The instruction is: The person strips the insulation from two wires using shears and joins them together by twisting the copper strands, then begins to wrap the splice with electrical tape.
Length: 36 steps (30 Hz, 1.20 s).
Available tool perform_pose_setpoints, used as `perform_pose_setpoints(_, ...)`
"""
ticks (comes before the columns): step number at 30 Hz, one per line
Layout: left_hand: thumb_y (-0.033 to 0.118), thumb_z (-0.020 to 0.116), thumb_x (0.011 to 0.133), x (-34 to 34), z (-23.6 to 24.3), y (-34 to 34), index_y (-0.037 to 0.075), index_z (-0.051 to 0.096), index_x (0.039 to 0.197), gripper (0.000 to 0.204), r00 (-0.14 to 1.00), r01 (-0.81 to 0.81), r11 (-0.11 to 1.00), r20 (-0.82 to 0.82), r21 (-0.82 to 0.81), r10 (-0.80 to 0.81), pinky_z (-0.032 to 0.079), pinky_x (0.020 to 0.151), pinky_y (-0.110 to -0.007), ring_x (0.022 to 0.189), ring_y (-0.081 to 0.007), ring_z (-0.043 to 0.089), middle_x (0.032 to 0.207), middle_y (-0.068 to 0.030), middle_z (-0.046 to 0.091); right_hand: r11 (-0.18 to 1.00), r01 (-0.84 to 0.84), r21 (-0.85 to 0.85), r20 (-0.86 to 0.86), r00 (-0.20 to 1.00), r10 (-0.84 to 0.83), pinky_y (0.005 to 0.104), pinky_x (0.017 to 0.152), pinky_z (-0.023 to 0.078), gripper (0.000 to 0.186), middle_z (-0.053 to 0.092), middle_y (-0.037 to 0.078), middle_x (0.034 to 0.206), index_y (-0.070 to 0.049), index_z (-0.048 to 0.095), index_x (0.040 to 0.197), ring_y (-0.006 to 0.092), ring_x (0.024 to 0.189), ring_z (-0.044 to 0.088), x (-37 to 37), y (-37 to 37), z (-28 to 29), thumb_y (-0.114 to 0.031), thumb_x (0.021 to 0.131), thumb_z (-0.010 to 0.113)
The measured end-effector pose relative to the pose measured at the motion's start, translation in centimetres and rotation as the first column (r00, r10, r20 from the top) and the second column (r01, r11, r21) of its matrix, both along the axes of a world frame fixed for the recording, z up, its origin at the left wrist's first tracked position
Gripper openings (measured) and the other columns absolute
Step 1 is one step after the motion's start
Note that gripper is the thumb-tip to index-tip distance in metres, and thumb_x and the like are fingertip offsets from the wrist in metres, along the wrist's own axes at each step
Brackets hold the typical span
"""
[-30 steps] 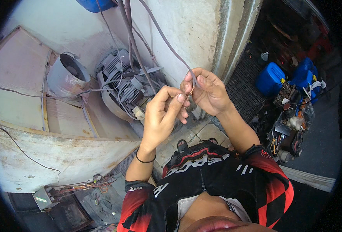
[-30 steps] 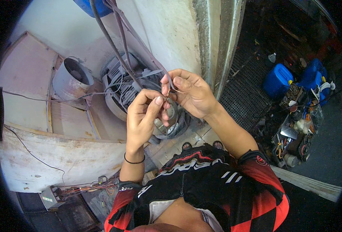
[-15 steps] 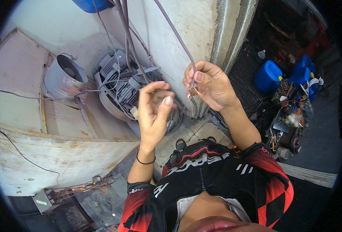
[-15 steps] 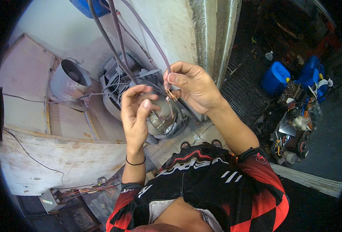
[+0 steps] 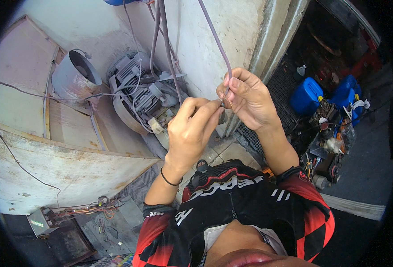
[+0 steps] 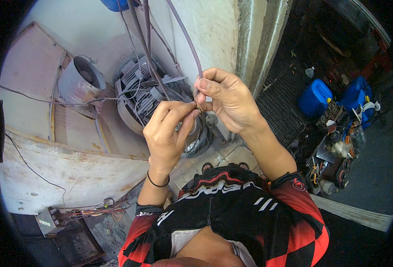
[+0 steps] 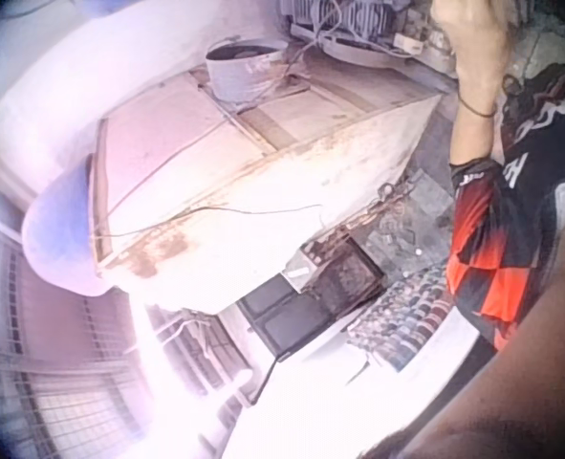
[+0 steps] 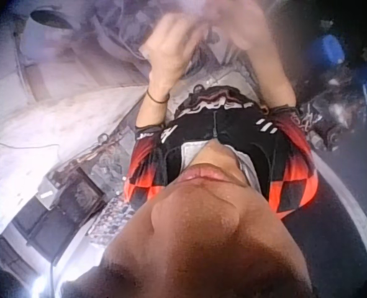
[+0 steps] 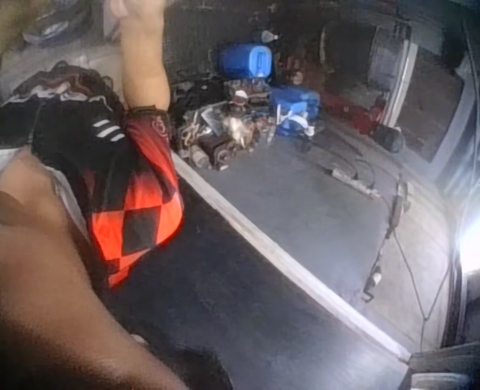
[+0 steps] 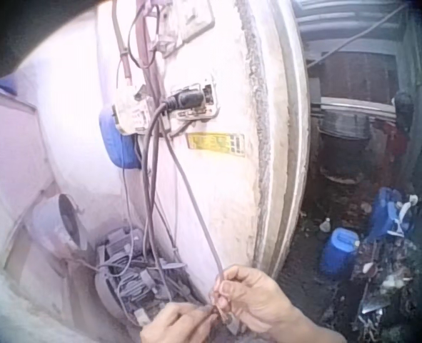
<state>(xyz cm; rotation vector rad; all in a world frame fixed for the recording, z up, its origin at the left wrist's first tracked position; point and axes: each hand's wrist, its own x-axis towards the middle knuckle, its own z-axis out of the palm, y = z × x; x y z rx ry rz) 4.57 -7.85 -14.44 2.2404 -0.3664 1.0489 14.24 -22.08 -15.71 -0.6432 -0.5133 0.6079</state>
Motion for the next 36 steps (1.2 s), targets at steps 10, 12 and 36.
perform_pose_setpoints(10,-0.004,0.071,0.076,-0.9,0.5,0.3,0.001,0.067,0.087,0.013,0.995,0.055,0.98,-0.07,-0.192,-0.069,0.045,0.051,-0.028,0.059,-0.0168,0.057,0.078,-0.008,0.059,0.998,0.002,-0.055,0.037,0.999,0.0,0.0297,0.071,0.054,0.015,0.059,0.001,0.08,-0.005,0.059,0.095,0.0081,0.073,0.059,-0.8,-0.5,1.0,-0.02,0.095,0.058)
perform_pose_setpoints(12,-0.004,0.069,0.078,-0.8,0.4,0.2,0.0,0.066,0.086,0.01,0.995,0.058,0.98,-0.069,-0.188,-0.072,0.046,0.053,-0.028,0.059,-0.0176,0.057,0.079,-0.0082,0.06,0.997,-0.038,-0.06,-0.02,0.999,0.037,0.0312,0.072,0.055,0.017,0.056,0.0,0.076,-0.004,0.058,0.093,0.0076,0.07,0.057,-0.7,-0.5,1.1,-0.021,0.096,0.055)
perform_pose_setpoints(36,0.004,0.054,0.095,-1.7,-0.4,-0.3,-0.002,0.053,0.094,0.006,0.929,-0.025,0.836,-0.322,-0.548,-0.183,0.044,0.051,-0.021,0.055,-0.0083,0.055,0.072,-0.0064,0.063,0.953,0.193,-0.234,0.384,0.919,-0.091,0.0245,0.071,0.05,0.019,0.057,0.002,0.087,0.001,0.058,0.104,0.0089,0.075,0.058,-0.1,-1.8,0.5,-0.015,0.096,0.054)
